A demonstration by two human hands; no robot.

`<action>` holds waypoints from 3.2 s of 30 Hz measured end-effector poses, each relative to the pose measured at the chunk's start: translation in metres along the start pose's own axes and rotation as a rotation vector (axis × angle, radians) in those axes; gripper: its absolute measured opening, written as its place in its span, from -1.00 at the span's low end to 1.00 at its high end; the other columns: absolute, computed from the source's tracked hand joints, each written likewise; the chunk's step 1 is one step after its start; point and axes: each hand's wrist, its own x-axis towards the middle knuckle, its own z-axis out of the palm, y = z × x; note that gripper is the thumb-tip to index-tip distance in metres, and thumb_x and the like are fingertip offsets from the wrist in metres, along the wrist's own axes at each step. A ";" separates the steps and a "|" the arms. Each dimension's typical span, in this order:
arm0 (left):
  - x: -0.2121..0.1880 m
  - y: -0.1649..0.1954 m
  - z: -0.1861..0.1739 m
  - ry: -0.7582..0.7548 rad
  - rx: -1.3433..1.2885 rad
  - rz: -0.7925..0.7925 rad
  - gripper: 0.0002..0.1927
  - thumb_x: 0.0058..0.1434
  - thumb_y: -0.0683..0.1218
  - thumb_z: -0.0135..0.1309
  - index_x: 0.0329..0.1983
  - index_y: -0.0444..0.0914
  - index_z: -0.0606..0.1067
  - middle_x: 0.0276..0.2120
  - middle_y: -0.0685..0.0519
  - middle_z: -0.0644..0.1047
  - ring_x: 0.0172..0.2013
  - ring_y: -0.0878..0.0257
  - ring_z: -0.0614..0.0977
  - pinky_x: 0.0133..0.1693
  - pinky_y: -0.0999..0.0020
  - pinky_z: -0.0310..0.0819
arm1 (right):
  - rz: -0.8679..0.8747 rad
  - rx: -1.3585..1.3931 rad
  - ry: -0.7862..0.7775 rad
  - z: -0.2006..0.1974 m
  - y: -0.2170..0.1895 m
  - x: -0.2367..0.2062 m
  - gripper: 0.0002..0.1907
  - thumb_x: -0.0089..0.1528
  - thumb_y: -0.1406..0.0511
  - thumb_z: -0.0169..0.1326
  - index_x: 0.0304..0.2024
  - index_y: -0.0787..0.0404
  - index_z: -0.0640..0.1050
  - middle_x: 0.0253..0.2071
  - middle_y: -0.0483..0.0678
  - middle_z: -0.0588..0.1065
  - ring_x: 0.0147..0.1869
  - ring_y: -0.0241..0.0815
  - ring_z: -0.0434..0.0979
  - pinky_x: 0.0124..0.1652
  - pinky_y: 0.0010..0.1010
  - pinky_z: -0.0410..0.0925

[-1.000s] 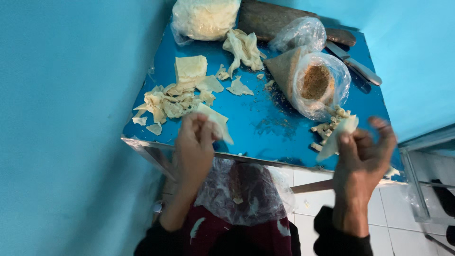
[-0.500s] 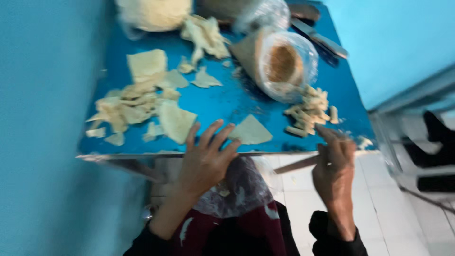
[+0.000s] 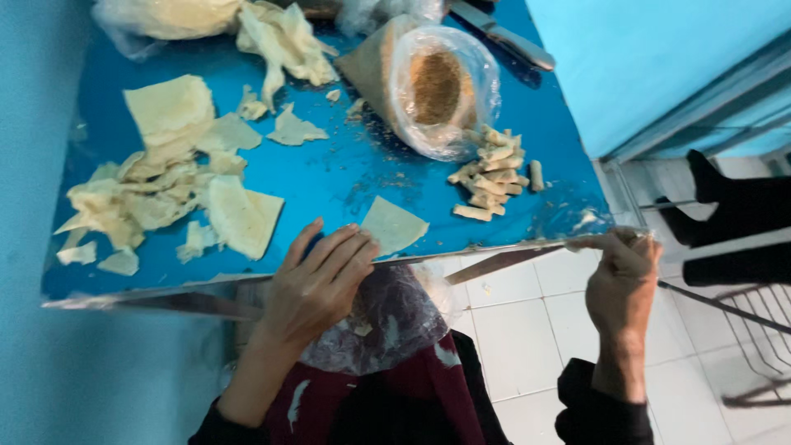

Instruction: The person sits at a low blue table and shapes small dough pieces by hand. They take flattened dough squares, fold and roll them between the fingers into short cylinders, and place the finished rolls in a growing pile beside a plastic bag of brown filling, repeating the cycle.

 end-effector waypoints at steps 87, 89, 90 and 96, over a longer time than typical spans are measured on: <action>0.034 0.017 -0.008 0.091 -0.374 -0.521 -0.89 0.37 -0.18 0.06 -0.15 -0.29 0.38 -0.27 -0.11 0.58 -0.17 -0.08 0.64 -0.20 0.04 0.52 | -0.571 0.188 -0.400 0.078 -0.165 0.047 -0.43 0.24 0.52 0.05 0.28 0.28 0.24 -0.17 0.14 0.60 -0.05 0.14 0.63 -0.20 -0.13 0.48; 0.034 0.021 -0.007 0.068 -0.417 -0.551 -0.92 0.42 -0.19 0.02 -0.10 -0.30 0.39 -0.25 -0.12 0.58 -0.14 -0.08 0.65 -0.17 0.05 0.54 | -0.580 0.150 -0.410 0.079 -0.168 0.049 -0.46 0.25 0.52 0.04 0.26 0.29 0.24 -0.18 0.15 0.59 -0.03 0.13 0.63 -0.22 -0.13 0.48; 0.035 0.023 -0.006 0.076 -0.408 -0.532 -0.90 0.41 -0.20 0.02 -0.06 -0.31 0.41 -0.22 -0.13 0.58 -0.12 -0.09 0.65 -0.15 0.06 0.55 | -0.561 0.157 -0.443 0.079 -0.169 0.051 -0.45 0.25 0.52 0.03 0.27 0.30 0.22 -0.17 0.16 0.58 -0.04 0.13 0.63 -0.21 -0.12 0.48; 0.032 0.027 -0.007 0.073 -0.415 -0.466 -0.76 0.33 -0.21 0.07 0.05 -0.33 0.50 -0.05 -0.13 0.59 -0.01 -0.09 0.62 -0.01 0.09 0.54 | -0.492 0.395 -0.575 0.071 -0.169 0.056 -0.36 0.23 0.58 -0.04 0.33 0.32 0.12 -0.04 0.26 0.55 0.05 0.18 0.63 -0.12 -0.10 0.47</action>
